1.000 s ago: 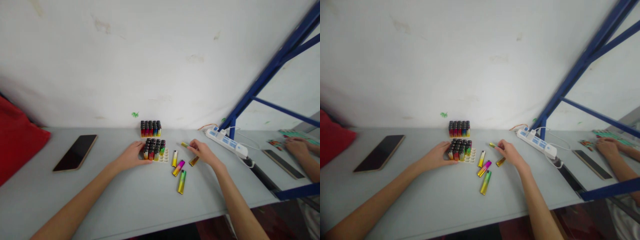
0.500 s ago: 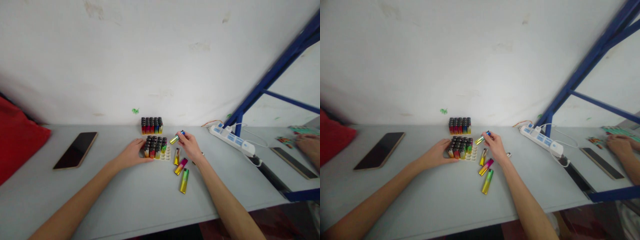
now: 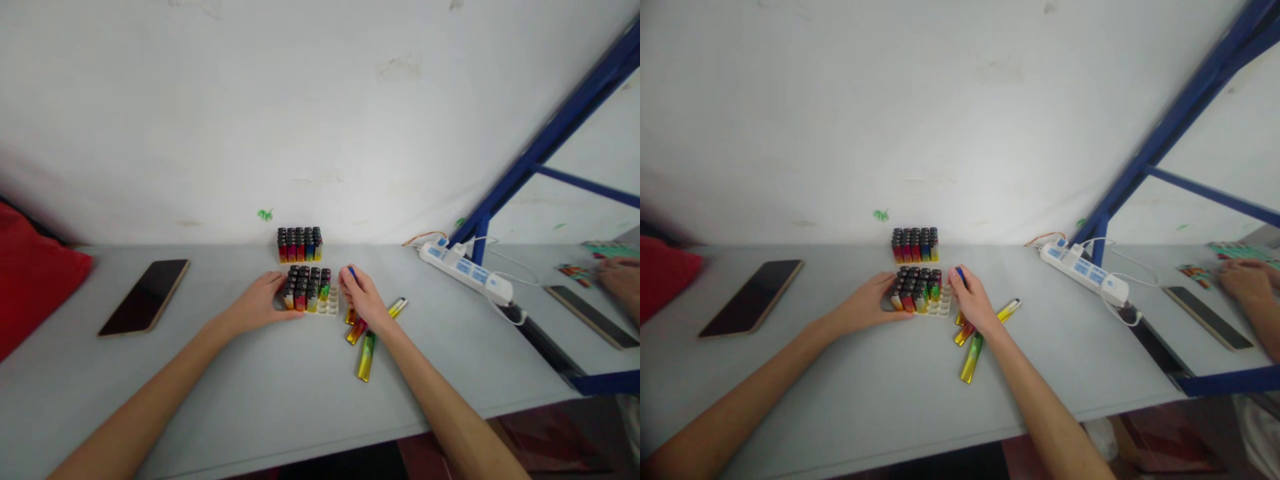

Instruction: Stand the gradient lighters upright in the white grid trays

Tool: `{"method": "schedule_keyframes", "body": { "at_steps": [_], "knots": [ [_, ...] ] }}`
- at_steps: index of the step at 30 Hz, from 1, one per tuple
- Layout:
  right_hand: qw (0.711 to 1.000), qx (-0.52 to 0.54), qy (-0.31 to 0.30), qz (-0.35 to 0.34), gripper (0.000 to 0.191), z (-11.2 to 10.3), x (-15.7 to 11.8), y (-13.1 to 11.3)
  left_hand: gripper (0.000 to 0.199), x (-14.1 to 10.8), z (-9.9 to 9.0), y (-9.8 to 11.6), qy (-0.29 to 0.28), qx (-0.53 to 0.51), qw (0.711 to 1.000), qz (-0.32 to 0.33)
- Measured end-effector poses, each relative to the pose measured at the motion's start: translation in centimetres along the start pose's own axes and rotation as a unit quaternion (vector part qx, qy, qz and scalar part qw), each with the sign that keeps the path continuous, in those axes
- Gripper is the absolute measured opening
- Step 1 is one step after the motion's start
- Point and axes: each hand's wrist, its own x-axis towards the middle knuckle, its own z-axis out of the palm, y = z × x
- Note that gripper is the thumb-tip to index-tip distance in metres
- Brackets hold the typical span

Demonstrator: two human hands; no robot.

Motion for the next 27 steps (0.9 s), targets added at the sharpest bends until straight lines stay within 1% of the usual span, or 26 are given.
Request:
{"method": "schedule_keyframes", "body": {
  "at_steps": [2, 4, 7, 9, 11, 14, 18, 20, 23, 25, 27],
  "knots": [
    [0.996, -0.064, 0.053, -0.014, 0.068, -0.2, -0.1, 0.3, 0.071, 0.0, -0.1, 0.2, 0.001, -0.002, 1.000, -0.002],
    [0.989, -0.116, 0.090, -0.021, 0.065, -0.3, -0.2, 0.5, 0.070, 0.0, -0.2, 0.4, 0.002, -0.007, 1.000, -0.001],
    [0.980, -0.163, 0.112, -0.027, 0.057, -0.3, -0.2, 0.7, 0.070, 0.1, -0.3, 0.4, 0.002, -0.013, 1.000, 0.007],
    [0.976, -0.182, 0.115, -0.034, 0.051, -0.2, -0.1, 0.8, 0.070, 0.1, -0.2, 0.2, 0.008, -0.012, 1.000, 0.010],
    [0.973, -0.200, 0.110, -0.047, 0.047, -0.1, -0.1, 0.7, 0.069, 0.1, -0.1, 0.0, 0.011, -0.008, 1.000, 0.010],
    [0.966, -0.226, 0.099, -0.080, 0.048, 0.1, -0.3, 0.3, 0.067, 0.1, 0.0, -0.1, 0.010, -0.005, 1.000, 0.012],
    [0.959, -0.247, 0.054, -0.125, 0.040, 0.0, -0.7, -0.5, 0.066, 0.0, -0.1, 0.1, 0.004, -0.006, 1.000, 0.011],
    [0.947, -0.276, 0.028, -0.161, 0.038, -0.1, -0.9, -0.7, 0.066, 0.0, -0.2, 0.2, 0.004, -0.008, 1.000, 0.010],
    [0.920, -0.332, 0.007, -0.209, 0.046, -0.4, -1.0, -0.8, 0.065, 0.0, -0.2, 0.3, 0.007, -0.008, 1.000, 0.009],
    [0.915, -0.347, -0.002, -0.204, 0.051, -0.5, -1.0, -0.7, 0.066, 0.0, -0.2, 0.3, 0.006, -0.008, 1.000, 0.012],
    [0.921, -0.344, -0.008, -0.182, 0.052, -0.7, -1.2, -0.7, 0.068, 0.0, -0.2, 0.3, 0.005, -0.008, 1.000, 0.016]
  ]
}}
